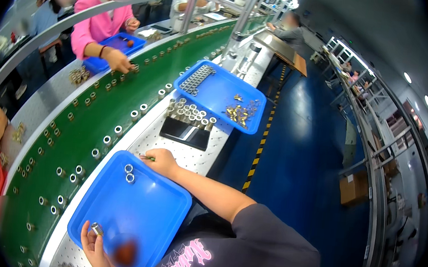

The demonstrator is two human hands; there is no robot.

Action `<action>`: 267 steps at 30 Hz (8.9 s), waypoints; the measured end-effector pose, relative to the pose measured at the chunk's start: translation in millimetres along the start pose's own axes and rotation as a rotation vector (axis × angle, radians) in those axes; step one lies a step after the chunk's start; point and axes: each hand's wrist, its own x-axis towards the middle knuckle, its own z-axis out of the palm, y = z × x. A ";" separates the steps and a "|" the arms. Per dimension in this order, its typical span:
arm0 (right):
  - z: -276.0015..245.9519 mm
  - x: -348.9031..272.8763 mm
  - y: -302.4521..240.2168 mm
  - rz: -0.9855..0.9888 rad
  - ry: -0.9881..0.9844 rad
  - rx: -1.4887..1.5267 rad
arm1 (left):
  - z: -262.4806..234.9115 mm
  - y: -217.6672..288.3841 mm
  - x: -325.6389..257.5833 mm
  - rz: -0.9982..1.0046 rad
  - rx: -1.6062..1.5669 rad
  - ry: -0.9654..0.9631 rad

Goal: The person uses green-handled pliers to manipulate small cylindrical metal parts over a blue tray. They repeatedly pick up the parts, adjust them with the pliers, and place them back into the tray or onto the green workbench surface.

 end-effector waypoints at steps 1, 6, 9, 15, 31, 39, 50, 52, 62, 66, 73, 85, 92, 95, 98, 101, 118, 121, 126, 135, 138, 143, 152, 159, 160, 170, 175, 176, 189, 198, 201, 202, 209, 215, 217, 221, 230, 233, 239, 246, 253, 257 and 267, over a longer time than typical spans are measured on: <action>0.0 -2.4 5.4 -0.009 0.017 0.005 | 4.2 1.4 1.7 -0.016 0.018 -0.010; -2.5 -4.3 2.5 0.006 0.000 0.014 | -2.7 -12.2 20.2 -0.018 0.050 -0.098; -3.5 -4.2 -1.1 0.000 -0.006 0.032 | -7.4 -20.8 29.1 -0.038 0.084 -0.081; -4.2 -4.2 3.8 -0.039 -0.036 0.061 | 6.5 -18.7 32.7 -0.074 -0.053 -0.016; -15.3 -1.4 9.9 -0.030 -0.249 0.268 | 32.9 -35.4 36.8 -0.091 -0.052 0.152; -14.8 -4.8 4.2 -0.033 -0.243 0.326 | 42.0 -25.9 31.0 -0.090 0.121 0.129; -17.1 -7.2 0.0 -0.066 -0.227 0.255 | -26.1 -101.3 66.2 0.707 0.578 -0.200; -17.9 -7.0 0.1 -0.057 -0.234 0.244 | -7.2 -92.5 57.0 0.639 0.610 -0.070; -16.4 -5.6 -1.2 -0.074 -0.190 0.267 | 15.2 -75.4 44.9 0.571 0.492 -0.036; -14.9 -7.5 -1.0 -0.073 -0.181 0.251 | 19.9 -70.7 43.6 0.518 0.463 -0.004; -16.5 -8.2 -1.0 -0.060 -0.190 0.239 | 37.3 -58.4 41.8 0.217 0.156 0.145; -13.0 -9.6 1.3 -0.073 -0.207 0.221 | 13.7 -58.8 49.5 0.086 -0.020 0.263; -18.3 -3.7 3.6 0.025 -0.195 0.313 | 52.6 -3.6 19.8 0.069 -0.223 0.248; -26.5 1.0 -8.2 0.120 -0.175 0.368 | 54.6 -22.5 18.4 0.104 -0.361 0.167; -34.6 -1.9 -31.3 0.119 -0.159 0.379 | 67.7 -20.3 17.8 0.029 -0.372 0.110; -41.4 -10.6 -45.5 0.090 -0.255 0.449 | 78.9 -14.5 15.2 -0.011 -0.473 0.041; -46.2 -37.9 -101.0 -0.212 -0.464 0.346 | 94.4 -16.2 2.2 -0.021 -0.495 -0.013; -44.8 -37.0 -102.8 -0.106 -0.526 0.407 | 91.6 -15.4 2.1 0.012 -0.469 -0.002; -17.9 -38.6 -99.9 -0.137 -0.591 0.478 | 87.5 -16.7 1.5 0.084 -0.445 0.004; -26.2 -43.8 -100.1 -0.196 -0.410 0.286 | 68.9 -20.6 -1.5 0.037 -0.568 0.108; -31.7 -47.9 -108.8 -0.374 -0.511 0.218 | 70.0 -24.2 -2.0 0.036 -0.560 0.092; -23.6 -47.6 -116.4 -0.543 -0.424 0.151 | 74.6 -22.2 -5.7 0.059 -0.499 0.074; -20.7 -44.2 -123.1 -0.497 -0.424 0.162 | 76.6 -20.3 -11.0 0.094 -0.494 0.066; -21.1 -45.7 -123.0 -0.488 -0.433 0.172 | 76.2 -23.1 -12.1 0.105 -0.455 0.047; -21.2 -45.9 -122.6 -0.485 -0.433 0.169 | 76.1 -23.3 -12.4 0.108 -0.434 0.040; -22.3 -46.8 -121.0 -0.469 -0.431 0.200 | 77.4 -23.9 -13.8 0.109 -0.404 0.033; -22.0 -46.6 -119.9 -0.466 -0.429 0.199 | 78.6 -23.6 -13.2 0.110 -0.403 0.029; -22.3 -46.4 -119.9 -0.467 -0.429 0.196 | 78.7 -23.2 -13.1 0.110 -0.401 0.026; -22.5 -46.2 -118.9 -0.245 -0.505 0.385 | 79.2 -19.6 -11.1 0.029 -0.540 0.010; -7.8 -47.3 -117.6 -0.315 -0.550 0.415 | 81.7 -22.8 -9.4 0.018 -0.466 0.009; -7.6 -47.5 -114.1 -0.304 -0.528 0.444 | 77.8 -23.6 -8.2 -0.002 -0.512 -0.026; -7.8 -47.3 -113.3 -0.295 -0.526 0.449 | 78.1 -21.3 -8.4 -0.011 -0.536 -0.026; -10.7 -47.9 -118.4 -0.253 -0.550 0.436 | 81.6 -23.2 -7.0 0.011 -0.485 0.009; -14.7 -44.4 -115.7 -0.222 -0.503 0.456 | 77.2 -23.0 -6.0 -0.060 -0.630 -0.003; -14.3 -44.0 -115.6 -0.189 -0.520 0.430 | 78.3 -23.0 -5.6 -0.038 -0.623 0.006; -12.4 -44.7 -117.5 -0.219 -0.489 0.460 | 74.0 -27.1 -4.0 -0.040 -0.567 0.004; -13.0 -45.4 -109.5 -0.162 -0.447 0.534 | 73.0 -23.4 -7.3 -0.068 -0.657 0.005; -11.9 -46.8 -110.4 -0.080 -0.458 0.573 | 71.4 -25.0 -6.4 -0.054 -0.602 -0.011; -12.5 -49.6 -111.2 -0.096 -0.482 0.544 | 70.5 -25.8 -7.4 -0.049 -0.530 -0.020; -12.2 -43.6 -105.1 -0.077 -0.405 0.578 | 68.9 -31.7 -8.8 -0.017 -0.405 -0.083; -13.8 -26.9 -102.1 -0.129 -0.253 0.518 | 70.5 -30.8 -11.3 -0.025 -0.290 -0.197; -24.7 -27.0 -119.8 -0.190 -0.159 0.616 | 71.6 -32.8 -12.5 -0.023 -0.257 -0.195; -39.4 -14.7 -122.2 -0.322 -0.002 0.649 | 65.6 -34.5 -11.8 -0.016 -0.319 -0.166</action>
